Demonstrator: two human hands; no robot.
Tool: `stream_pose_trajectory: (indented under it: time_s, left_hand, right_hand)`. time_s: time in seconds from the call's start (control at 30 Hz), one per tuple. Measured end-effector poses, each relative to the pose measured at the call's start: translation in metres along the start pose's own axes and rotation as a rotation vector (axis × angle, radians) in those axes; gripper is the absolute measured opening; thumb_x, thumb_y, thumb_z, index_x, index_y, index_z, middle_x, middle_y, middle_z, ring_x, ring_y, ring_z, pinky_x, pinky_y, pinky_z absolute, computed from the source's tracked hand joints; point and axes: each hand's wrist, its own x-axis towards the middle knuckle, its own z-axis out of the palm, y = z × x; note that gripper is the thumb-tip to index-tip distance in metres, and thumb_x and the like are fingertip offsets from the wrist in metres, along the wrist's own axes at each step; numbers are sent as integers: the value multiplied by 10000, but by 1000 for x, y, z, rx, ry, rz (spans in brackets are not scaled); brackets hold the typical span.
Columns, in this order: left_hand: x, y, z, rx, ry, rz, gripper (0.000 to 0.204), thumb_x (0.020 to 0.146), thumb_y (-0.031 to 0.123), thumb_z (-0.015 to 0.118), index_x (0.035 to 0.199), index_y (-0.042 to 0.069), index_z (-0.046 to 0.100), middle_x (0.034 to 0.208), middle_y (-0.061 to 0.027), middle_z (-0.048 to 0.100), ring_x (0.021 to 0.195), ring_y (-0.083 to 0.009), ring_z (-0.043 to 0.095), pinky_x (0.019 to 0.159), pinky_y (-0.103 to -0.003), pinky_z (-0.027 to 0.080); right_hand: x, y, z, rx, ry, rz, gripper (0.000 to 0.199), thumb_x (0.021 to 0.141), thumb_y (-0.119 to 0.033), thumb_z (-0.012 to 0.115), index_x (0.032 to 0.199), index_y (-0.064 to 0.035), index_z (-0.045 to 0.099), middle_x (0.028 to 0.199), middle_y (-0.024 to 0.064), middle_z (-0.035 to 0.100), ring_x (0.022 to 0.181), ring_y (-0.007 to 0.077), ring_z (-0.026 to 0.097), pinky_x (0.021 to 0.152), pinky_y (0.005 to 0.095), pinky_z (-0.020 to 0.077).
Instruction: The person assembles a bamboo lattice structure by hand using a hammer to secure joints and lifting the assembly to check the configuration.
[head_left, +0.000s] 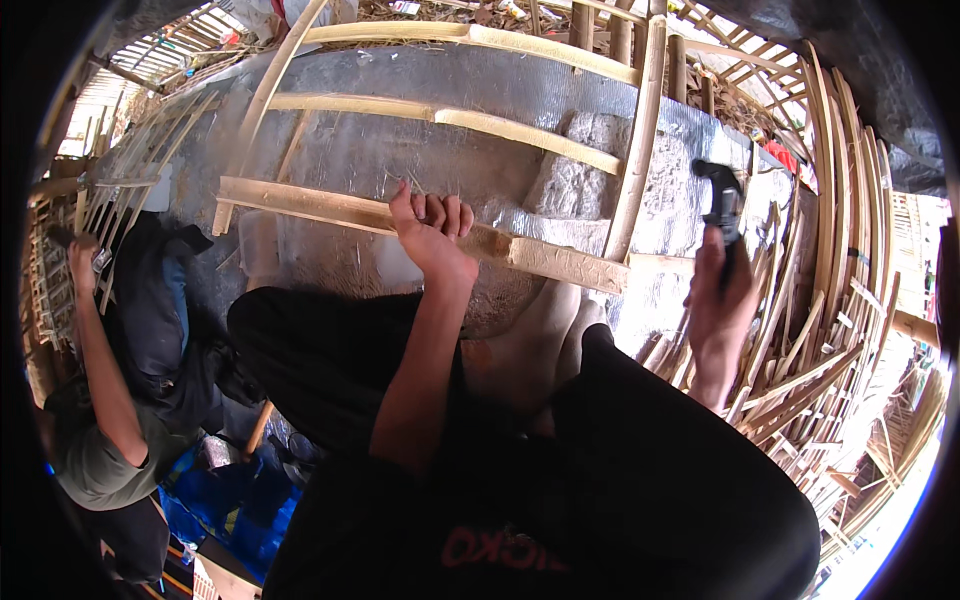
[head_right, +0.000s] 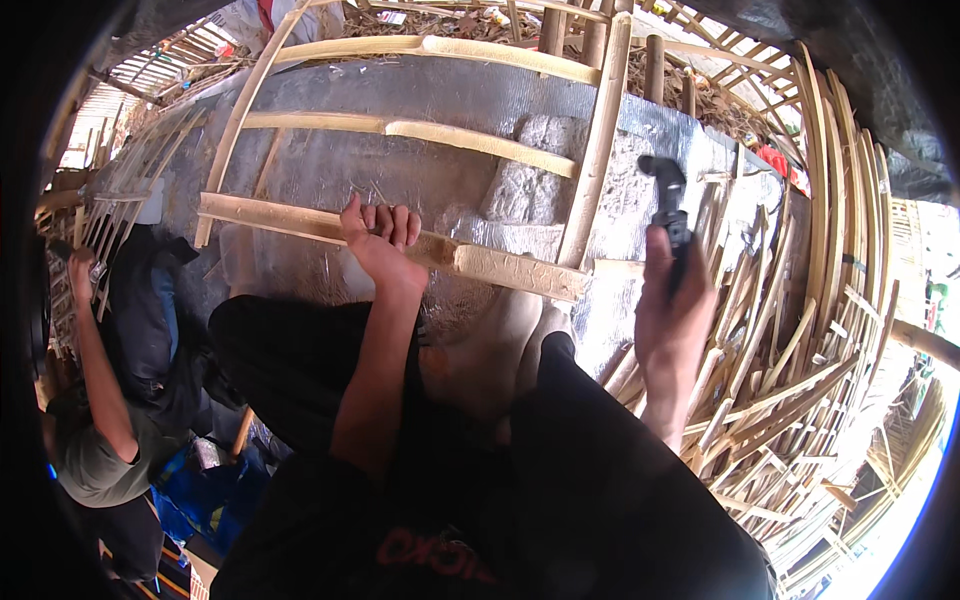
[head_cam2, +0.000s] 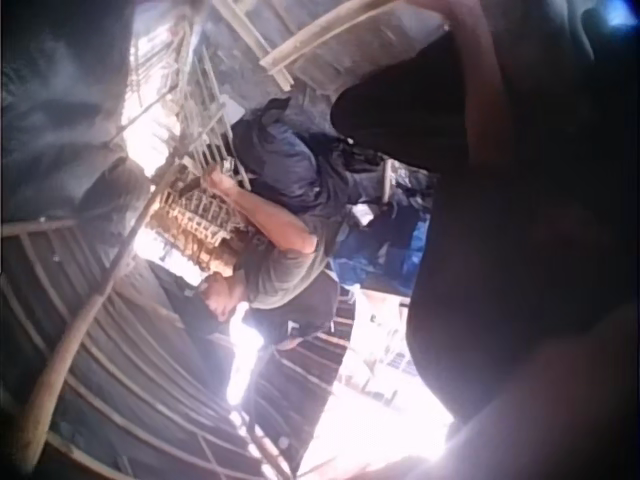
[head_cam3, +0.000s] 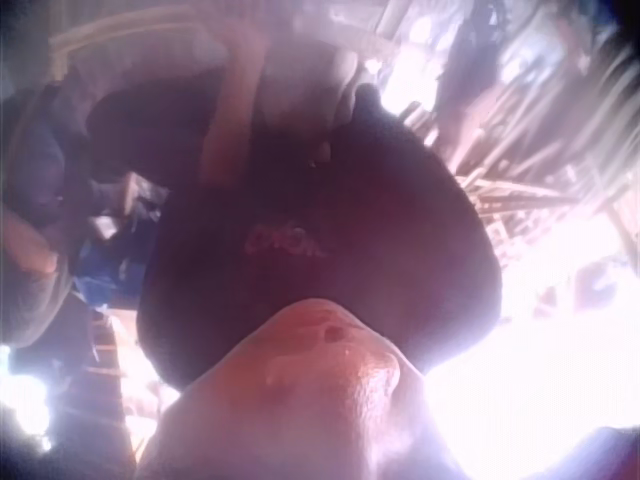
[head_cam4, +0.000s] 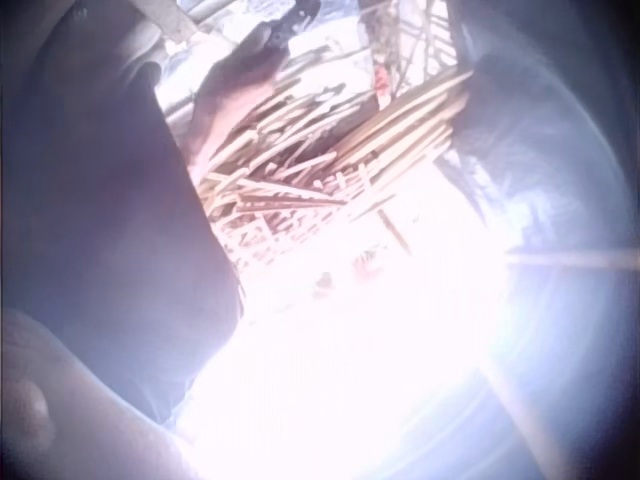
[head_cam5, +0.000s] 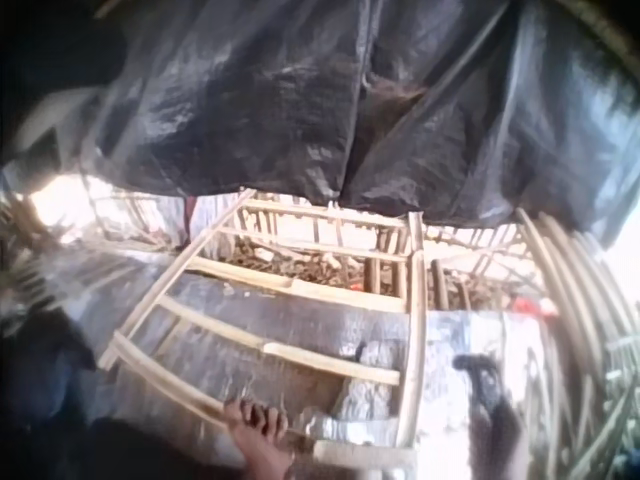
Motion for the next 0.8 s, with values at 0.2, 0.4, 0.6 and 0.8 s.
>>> stream_pose_trajectory:
  time_s: [0.2, 0.4, 0.6, 0.8]
  left_hand:
    - [-1, -11, 11, -20, -23, -34, 425, 952, 353, 532, 670, 189, 259, 560, 42, 173, 424, -93, 197, 445, -266, 230]
    - [1, -13, 7, -16, -16, -35, 425, 955, 350, 525, 666, 190, 258, 552, 41, 183, 420, -97, 209, 442, -270, 233]
    - [-2, -13, 14, -8, -23, -41, 406, 954, 341, 525, 677, 185, 273, 541, 37, 188, 425, -103, 207, 447, -273, 236]
    - [-8, -13, 11, 14, 39, -52, 397, 952, 336, 527, 691, 176, 274, 558, 35, 192, 435, -105, 210, 452, -276, 238]
  right_hand:
    - [20, 33, 7, 57, 44, -404, 366, 1044, -346, 512, 1063, 17, 549, 618, 78, 578, 468, 142, 527, 418, 319, 393]
    - [17, 19, -4, -314, -62, -317, 328, 1054, -291, 498, 950, 17, 548, 584, 148, 608, 401, 226, 558, 386, 392, 399]
    - [28, 60, 23, -345, -13, -506, 317, 1043, -296, 511, 1026, 18, 546, 582, 129, 619, 434, 224, 582, 390, 348, 446]
    - [13, 15, 1, -111, 61, -270, 303, 1054, -260, 463, 937, 3, 556, 597, 125, 620, 427, 214, 571, 384, 325, 411]
